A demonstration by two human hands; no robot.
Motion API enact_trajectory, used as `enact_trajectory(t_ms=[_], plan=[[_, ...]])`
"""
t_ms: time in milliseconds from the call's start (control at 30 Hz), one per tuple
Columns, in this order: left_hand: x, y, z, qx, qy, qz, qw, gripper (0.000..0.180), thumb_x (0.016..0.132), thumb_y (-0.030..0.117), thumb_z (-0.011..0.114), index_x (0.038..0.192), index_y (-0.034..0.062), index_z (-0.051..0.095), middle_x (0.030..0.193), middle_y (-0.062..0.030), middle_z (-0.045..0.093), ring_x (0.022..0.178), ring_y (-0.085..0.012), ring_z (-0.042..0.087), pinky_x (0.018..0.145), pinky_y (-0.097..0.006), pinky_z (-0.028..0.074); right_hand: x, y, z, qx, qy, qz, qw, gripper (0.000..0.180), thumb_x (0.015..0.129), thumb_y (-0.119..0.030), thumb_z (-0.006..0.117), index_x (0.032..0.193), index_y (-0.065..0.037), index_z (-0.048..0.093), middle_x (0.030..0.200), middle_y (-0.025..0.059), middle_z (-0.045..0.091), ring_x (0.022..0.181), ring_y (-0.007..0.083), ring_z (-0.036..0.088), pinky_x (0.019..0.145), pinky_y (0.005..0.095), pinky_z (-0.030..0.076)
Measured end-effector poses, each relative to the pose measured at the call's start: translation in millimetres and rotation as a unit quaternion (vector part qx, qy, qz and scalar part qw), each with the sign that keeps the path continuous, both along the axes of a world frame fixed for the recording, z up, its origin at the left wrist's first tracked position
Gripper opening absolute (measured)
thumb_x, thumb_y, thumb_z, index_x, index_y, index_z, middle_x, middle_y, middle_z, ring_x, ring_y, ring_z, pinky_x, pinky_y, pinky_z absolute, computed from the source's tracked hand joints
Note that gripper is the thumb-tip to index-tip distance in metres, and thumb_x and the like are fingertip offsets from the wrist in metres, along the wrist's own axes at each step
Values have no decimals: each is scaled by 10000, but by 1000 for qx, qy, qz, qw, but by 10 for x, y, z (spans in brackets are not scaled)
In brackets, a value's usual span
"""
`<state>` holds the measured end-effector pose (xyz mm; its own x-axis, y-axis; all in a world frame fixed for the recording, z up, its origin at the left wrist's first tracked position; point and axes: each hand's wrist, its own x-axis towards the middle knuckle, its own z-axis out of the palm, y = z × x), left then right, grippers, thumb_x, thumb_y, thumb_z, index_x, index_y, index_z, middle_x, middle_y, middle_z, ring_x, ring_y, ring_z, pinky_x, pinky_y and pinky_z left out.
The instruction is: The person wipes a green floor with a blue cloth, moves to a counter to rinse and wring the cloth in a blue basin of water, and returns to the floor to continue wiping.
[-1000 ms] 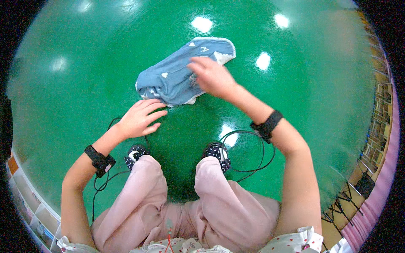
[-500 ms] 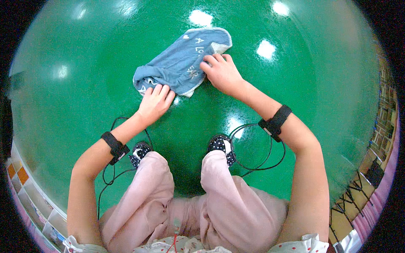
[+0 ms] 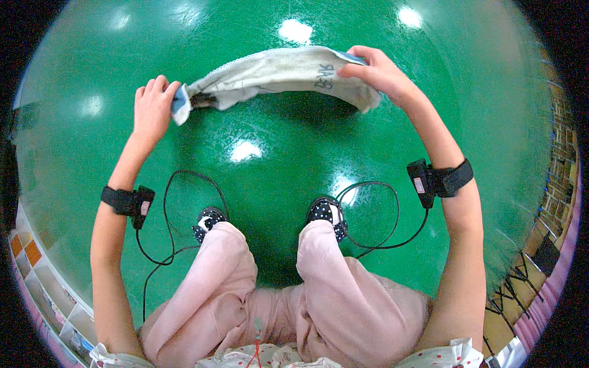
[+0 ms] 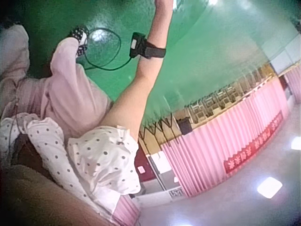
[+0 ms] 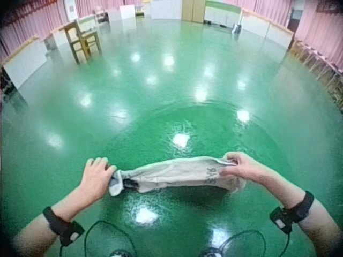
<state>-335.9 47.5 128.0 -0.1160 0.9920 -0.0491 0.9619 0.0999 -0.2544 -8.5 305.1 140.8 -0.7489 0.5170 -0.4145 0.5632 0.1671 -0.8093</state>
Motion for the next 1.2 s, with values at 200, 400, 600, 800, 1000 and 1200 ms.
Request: enact_trajectory(t_ms=[200, 400, 600, 800, 1000, 1200], plan=[[-297, -81, 28, -36, -162, 104, 981, 476, 706, -63, 511, 1145, 119, 540, 1069, -108, 585, 969, -320, 561, 810, -386, 471, 106, 119, -9, 41, 13, -41, 998, 361, 876, -379, 524, 777, -37, 582, 672, -40, 531, 632, 50, 452, 558, 234, 385], [343, -79, -208, 36, -340, 75, 937, 716, 658, 193, 740, 1263, 70, 377, 1083, -166, 522, 985, -313, 537, 814, -399, 459, -132, -51, 144, 65, 83, -127, 986, 391, 892, -380, 503, 795, -25, 633, 677, -42, 544, 638, 49, 452, 574, 237, 385], [323, -341, -348, -20, -239, 96, 966, 702, 630, 128, 728, 1237, 89, 377, 1165, -164, 486, 1052, -346, 500, 852, -414, 450, -20, 29, -5, 25, 72, -182, 980, 399, 890, -366, 511, 809, 5, 636, 688, -39, 555, 652, 54, 463, 592, 236, 391], [-284, -99, 127, 202, -375, 183, 886, 183, 707, 70, 563, 871, 5, 611, 765, -151, 632, 692, -214, 627, 662, -320, 486, 86, 191, 108, 240, 95, -136, 957, 330, 910, -324, 507, 903, -15, 622, 749, 17, 587, 721, 78, 512, 655, 251, 424], [-1029, -373, 1173, 346, -439, 276, 782, 324, 719, 80, 473, 968, -24, 652, 833, -47, 630, 667, -113, 534, 627, -225, 424, -238, -73, 747, 389, 317, -42, 864, 238, 905, -222, 523, 988, -38, 647, 960, 81, 614, 883, 162, 569, 776, 260, 438], [-1888, -1687, 699, -112, -37, 352, 929, 409, 654, 221, 514, 986, 16, 638, 1135, -134, 581, 953, -261, 572, 838, -319, 445, -850, -732, 40, 504, 194, 262, 799, 237, 844, -343, 545, 898, -150, 670, 890, 41, 635, 832, 232, 610, 786, 448, 442]])
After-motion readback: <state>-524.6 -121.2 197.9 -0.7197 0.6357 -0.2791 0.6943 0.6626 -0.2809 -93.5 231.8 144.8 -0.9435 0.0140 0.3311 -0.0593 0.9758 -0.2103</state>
